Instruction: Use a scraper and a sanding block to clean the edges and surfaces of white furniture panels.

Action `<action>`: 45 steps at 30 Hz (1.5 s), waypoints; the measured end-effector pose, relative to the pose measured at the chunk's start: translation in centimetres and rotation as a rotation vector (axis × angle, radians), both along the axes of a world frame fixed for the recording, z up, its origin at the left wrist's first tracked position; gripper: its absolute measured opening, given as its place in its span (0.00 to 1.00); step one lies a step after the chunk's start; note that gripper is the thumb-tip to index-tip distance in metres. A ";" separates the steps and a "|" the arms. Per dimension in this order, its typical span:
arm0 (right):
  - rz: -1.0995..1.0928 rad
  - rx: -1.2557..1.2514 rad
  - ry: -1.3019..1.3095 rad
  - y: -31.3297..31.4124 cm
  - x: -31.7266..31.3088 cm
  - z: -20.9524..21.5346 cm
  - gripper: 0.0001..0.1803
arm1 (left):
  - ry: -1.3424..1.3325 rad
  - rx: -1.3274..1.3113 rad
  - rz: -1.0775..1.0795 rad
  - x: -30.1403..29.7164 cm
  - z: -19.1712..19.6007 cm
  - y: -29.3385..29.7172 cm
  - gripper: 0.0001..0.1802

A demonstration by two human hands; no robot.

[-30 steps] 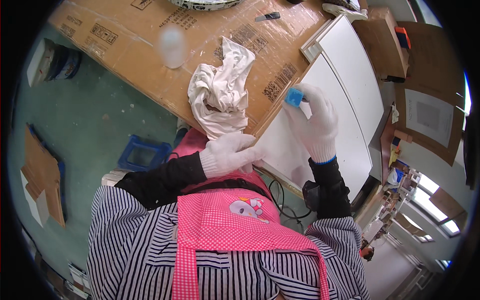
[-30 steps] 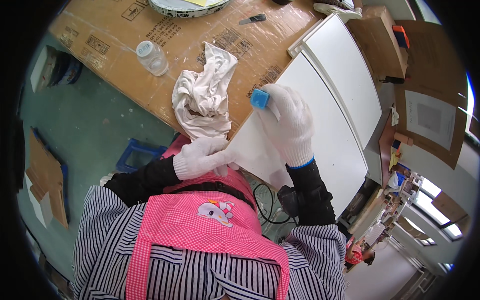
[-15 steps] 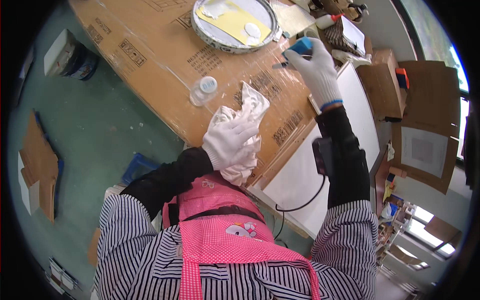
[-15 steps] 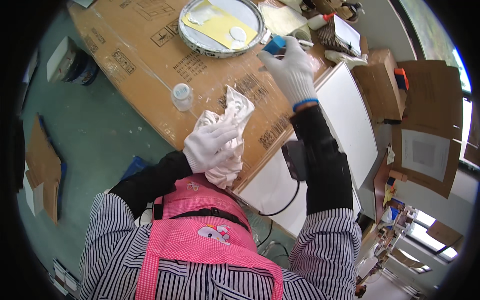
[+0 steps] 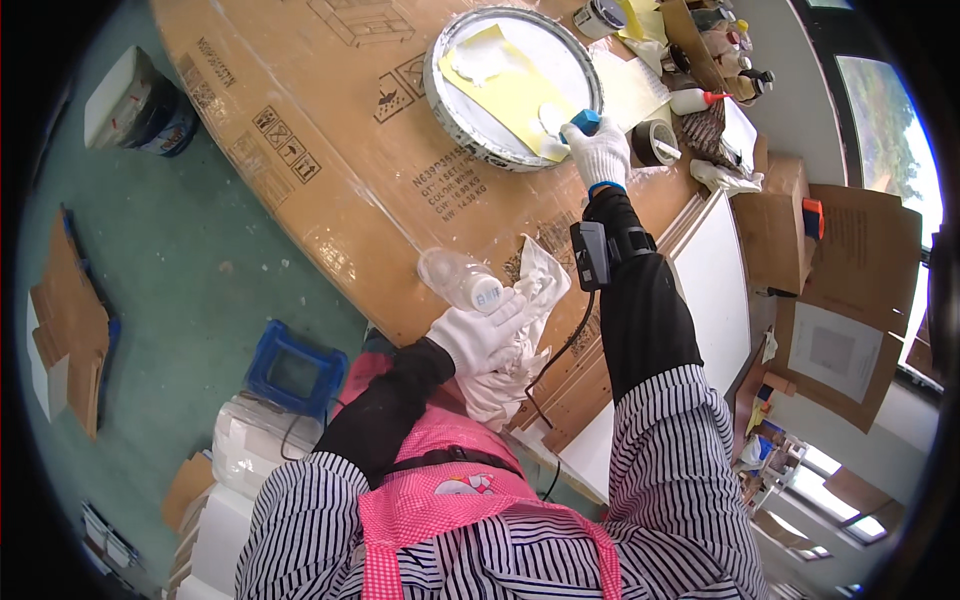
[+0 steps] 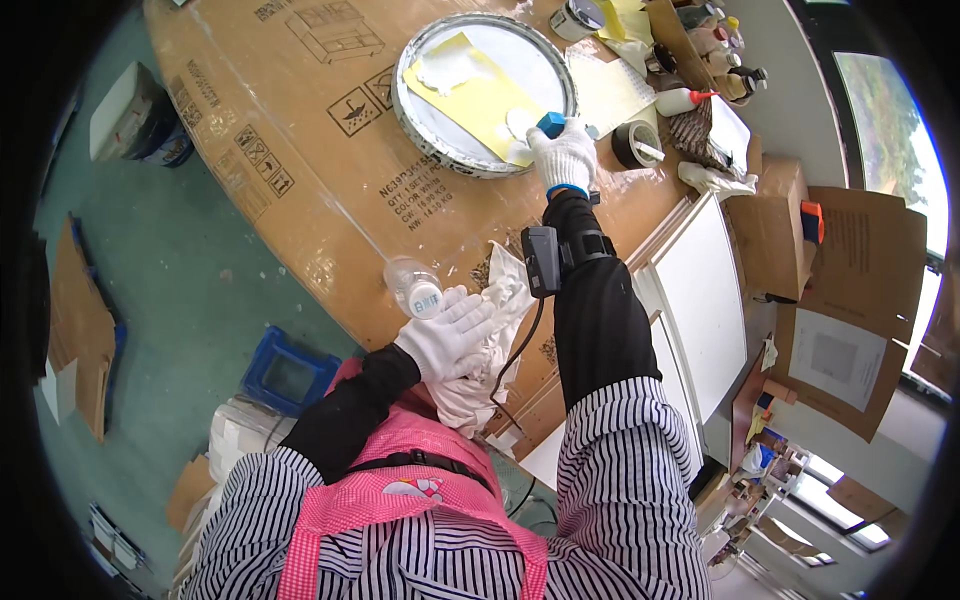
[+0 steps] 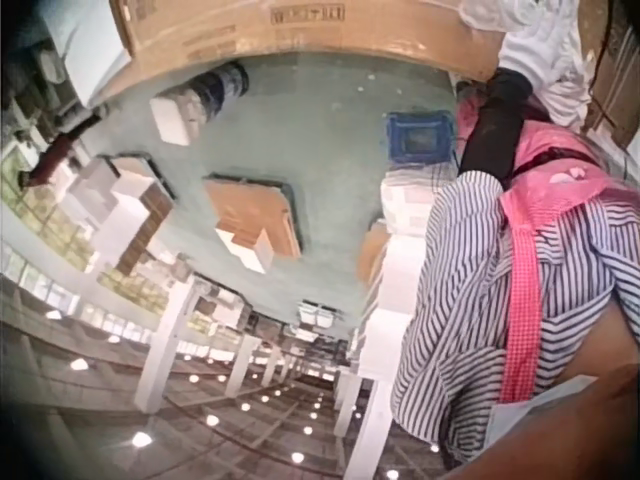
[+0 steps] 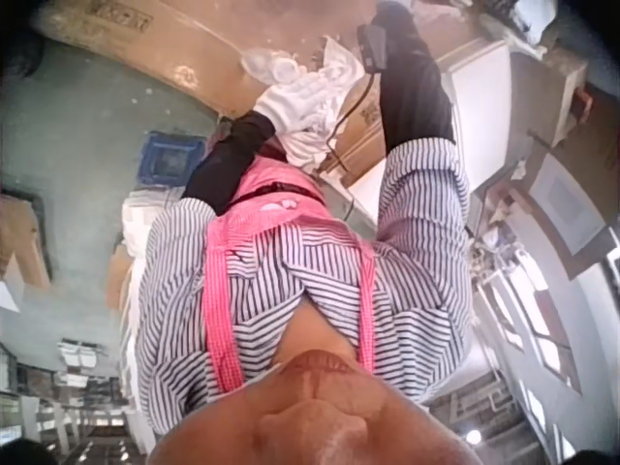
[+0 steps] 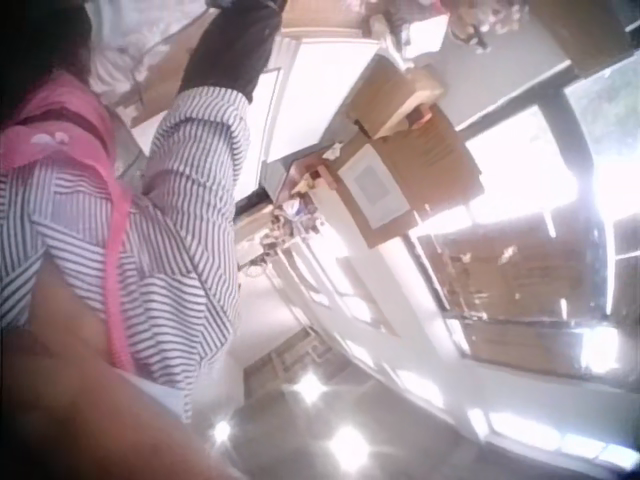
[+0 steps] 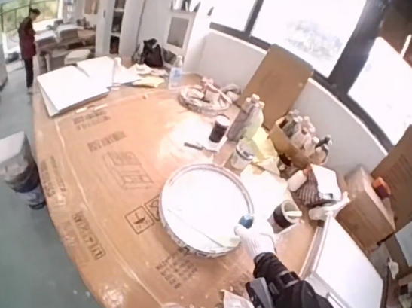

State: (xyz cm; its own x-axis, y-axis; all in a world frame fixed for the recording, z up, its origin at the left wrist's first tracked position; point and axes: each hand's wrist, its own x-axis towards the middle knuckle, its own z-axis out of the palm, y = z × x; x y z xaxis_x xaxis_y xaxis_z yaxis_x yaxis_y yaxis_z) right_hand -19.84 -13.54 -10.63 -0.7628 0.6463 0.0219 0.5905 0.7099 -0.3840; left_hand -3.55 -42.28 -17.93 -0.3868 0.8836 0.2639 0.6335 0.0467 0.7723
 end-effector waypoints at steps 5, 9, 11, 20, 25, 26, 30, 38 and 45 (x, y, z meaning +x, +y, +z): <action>-0.019 0.045 -0.052 -0.3 -0.2 0.0 0.30 | -0.082 0.015 -0.013 0.1 -0.6 0.3 0.38; -0.029 0.084 -0.093 -0.5 -0.1 0.0 0.29 | -0.078 0.021 -0.037 0.2 -0.9 0.5 0.38; -0.010 0.087 -0.096 -0.9 -0.2 0.0 0.29 | -0.083 0.012 -0.043 0.4 -1.1 0.4 0.38; -0.084 -0.071 -0.021 0.0 -0.2 0.3 0.30 | -0.071 0.006 -0.050 0.2 -1.0 0.3 0.40; 0.052 -0.011 -0.128 -1.1 -0.2 0.4 0.28 | -0.095 -0.015 -0.057 -0.1 -0.5 0.2 0.41; 0.106 0.044 -0.204 -1.3 0.0 0.5 0.27 | -0.094 -0.014 -0.058 0.0 -0.6 0.2 0.41; 0.129 0.245 -0.077 -1.3 0.4 2.8 0.21 | -0.040 -0.014 -0.047 -0.1 -0.3 0.4 0.40; -0.270 -1.335 0.280 0.9 10.5 12.3 0.16 | 0.192 0.019 0.020 -0.2 1.4 0.2 0.32; -0.485 -1.859 0.427 -1.7 23.8 17.7 0.15 | 0.292 -0.107 -0.011 -0.1 2.2 0.9 0.32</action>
